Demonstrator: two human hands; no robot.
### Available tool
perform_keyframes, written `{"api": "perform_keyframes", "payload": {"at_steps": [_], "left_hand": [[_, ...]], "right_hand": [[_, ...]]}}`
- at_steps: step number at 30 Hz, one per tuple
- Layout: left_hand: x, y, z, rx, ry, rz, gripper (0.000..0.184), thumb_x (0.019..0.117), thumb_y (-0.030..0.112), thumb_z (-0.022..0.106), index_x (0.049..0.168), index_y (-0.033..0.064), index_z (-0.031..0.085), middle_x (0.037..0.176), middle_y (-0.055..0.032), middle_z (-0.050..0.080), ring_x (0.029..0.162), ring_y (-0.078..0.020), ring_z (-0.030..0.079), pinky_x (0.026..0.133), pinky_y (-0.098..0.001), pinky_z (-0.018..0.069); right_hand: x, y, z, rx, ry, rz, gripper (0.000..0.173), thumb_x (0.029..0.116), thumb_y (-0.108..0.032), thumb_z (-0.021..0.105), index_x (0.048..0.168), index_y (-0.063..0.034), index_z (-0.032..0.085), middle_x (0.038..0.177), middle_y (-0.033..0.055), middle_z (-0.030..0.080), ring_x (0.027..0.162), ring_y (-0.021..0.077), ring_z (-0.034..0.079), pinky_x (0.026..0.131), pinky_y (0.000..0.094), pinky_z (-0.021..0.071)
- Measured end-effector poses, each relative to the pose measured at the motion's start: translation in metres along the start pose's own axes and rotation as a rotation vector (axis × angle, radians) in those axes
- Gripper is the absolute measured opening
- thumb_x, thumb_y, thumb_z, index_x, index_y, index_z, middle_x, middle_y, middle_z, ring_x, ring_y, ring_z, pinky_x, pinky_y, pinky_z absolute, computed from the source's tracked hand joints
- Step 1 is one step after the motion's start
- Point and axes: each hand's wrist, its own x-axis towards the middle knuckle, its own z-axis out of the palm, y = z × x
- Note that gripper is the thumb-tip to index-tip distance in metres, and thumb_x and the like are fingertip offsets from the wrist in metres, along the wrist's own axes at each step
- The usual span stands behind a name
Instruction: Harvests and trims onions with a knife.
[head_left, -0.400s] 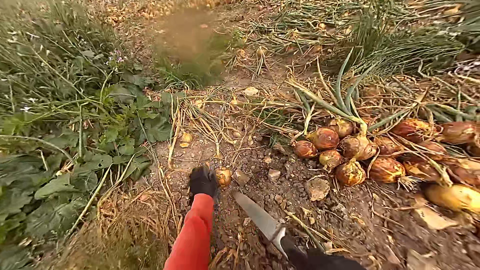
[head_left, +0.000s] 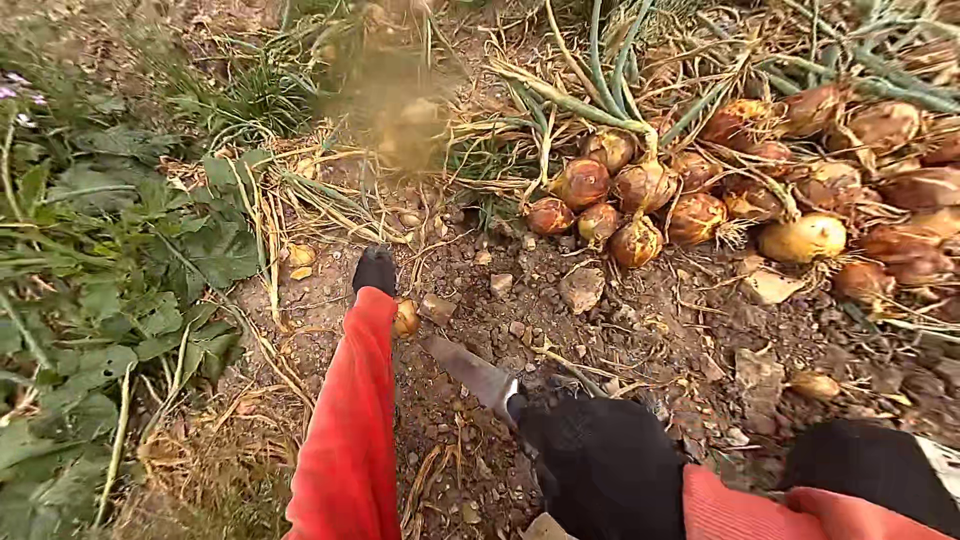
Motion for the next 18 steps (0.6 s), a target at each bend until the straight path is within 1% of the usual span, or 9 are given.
{"api": "perform_keyframes", "payload": {"at_steps": [2, 4, 5, 8, 10, 12, 15, 16, 18], "left_hand": [[-0.016, -0.004, -0.006, -0.157, 0.075, 0.053, 0.049, 0.1135, 0.032, 0.034, 0.142, -0.0034, 0.053, 0.140, -0.0279, 0.058, 0.131, -0.0390, 0.058, 0.112, -0.0571, 0.0448], [-0.045, 0.006, -0.014, -0.222, 0.200, 0.088, 0.045, 0.1125, 0.027, 0.037, 0.137, -0.0055, 0.056, 0.126, -0.0289, 0.063, 0.113, -0.0385, 0.063, 0.099, -0.0570, 0.0499], [-0.067, 0.007, -0.022, -0.207, 0.248, 0.103, 0.042, 0.1119, 0.025, 0.039, 0.134, -0.0051, 0.058, 0.120, -0.0277, 0.064, 0.106, -0.0375, 0.064, 0.093, -0.0571, 0.0514], [-0.119, -0.009, -0.063, 0.071, 0.345, 0.047, 0.041, 0.1095, 0.032, 0.048, 0.131, -0.0013, 0.059, 0.117, -0.0292, 0.067, 0.109, -0.0454, 0.065, 0.094, -0.0663, 0.0487], [-0.131, -0.032, -0.071, 0.217, 0.241, -0.062, 0.052, 0.1082, 0.041, 0.049, 0.138, -0.0021, 0.053, 0.127, -0.0310, 0.063, 0.118, -0.0484, 0.062, 0.100, -0.0682, 0.0464], [-0.150, -0.039, -0.062, 0.259, -0.017, -0.146, 0.058, 0.1102, 0.047, 0.039, 0.132, -0.0037, 0.058, 0.119, -0.0285, 0.067, 0.111, -0.0435, 0.067, 0.096, -0.0640, 0.0511], [-0.216, -0.016, -0.021, -0.264, -0.465, -0.264, 0.072, 0.1102, 0.057, 0.014, 0.122, 0.0008, 0.058, 0.089, -0.0137, 0.071, 0.074, -0.0226, 0.070, 0.066, -0.0406, 0.0597], [-0.234, -0.003, -0.006, -0.509, -0.478, -0.335, 0.067, 0.1097, 0.058, 0.022, 0.120, 0.0035, 0.059, 0.084, -0.0118, 0.069, 0.068, -0.0205, 0.068, 0.061, -0.0379, 0.0593], [-0.246, 0.015, 0.019, -0.836, -0.286, -0.437, 0.040, 0.1097, 0.036, 0.043, 0.104, 0.0029, 0.064, 0.077, -0.0086, 0.063, 0.063, -0.0172, 0.062, 0.056, -0.0355, 0.0545]], "right_hand": [[0.001, 0.012, 0.015, 0.007, -0.032, 0.039, 0.057, 0.1021, -0.026, 0.053, 0.157, -0.0187, 0.041, 0.118, 0.0280, 0.067, 0.108, 0.0498, 0.066, 0.081, 0.0668, 0.0515], [0.008, 0.029, 0.036, 0.026, 0.024, 0.030, 0.058, 0.1023, -0.028, 0.054, 0.158, -0.0221, 0.040, 0.116, 0.0294, 0.067, 0.104, 0.0514, 0.066, 0.079, 0.0674, 0.0515], [0.010, 0.035, 0.045, 0.028, 0.044, 0.019, 0.059, 0.1018, -0.029, 0.054, 0.159, -0.0226, 0.040, 0.115, 0.0295, 0.067, 0.103, 0.0515, 0.066, 0.078, 0.0671, 0.0516], [0.011, 0.036, 0.050, 0.023, 0.067, -0.006, 0.062, 0.1016, -0.028, 0.054, 0.160, -0.0215, 0.037, 0.114, 0.0289, 0.067, 0.103, 0.0504, 0.067, 0.078, 0.0664, 0.0520], [0.005, 0.025, 0.044, 0.019, 0.056, -0.008, 0.061, 0.1016, -0.026, 0.054, 0.160, -0.0192, 0.036, 0.115, 0.0281, 0.067, 0.106, 0.0493, 0.067, 0.081, 0.0659, 0.0522], [-0.001, 0.011, 0.034, 0.019, 0.062, -0.015, 0.056, 0.1014, -0.025, 0.054, 0.155, -0.0166, 0.043, 0.117, 0.0254, 0.068, 0.110, 0.0466, 0.066, 0.084, 0.0642, 0.0520], [0.002, 0.004, 0.020, -0.052, 0.093, -0.001, 0.049, 0.1012, -0.032, 0.055, 0.147, -0.0152, 0.054, 0.115, 0.0209, 0.070, 0.111, 0.0419, 0.067, 0.087, 0.0606, 0.0524], [0.006, 0.003, 0.017, -0.093, 0.097, 0.010, 0.046, 0.1007, -0.035, 0.055, 0.143, -0.0166, 0.056, 0.111, 0.0182, 0.070, 0.107, 0.0393, 0.068, 0.084, 0.0586, 0.0534], [0.009, -0.001, 0.006, -0.099, 0.110, 0.033, 0.034, 0.0998, -0.039, 0.058, 0.124, -0.0174, 0.066, 0.098, 0.0129, 0.070, 0.096, 0.0347, 0.069, 0.075, 0.0562, 0.0539]]}}
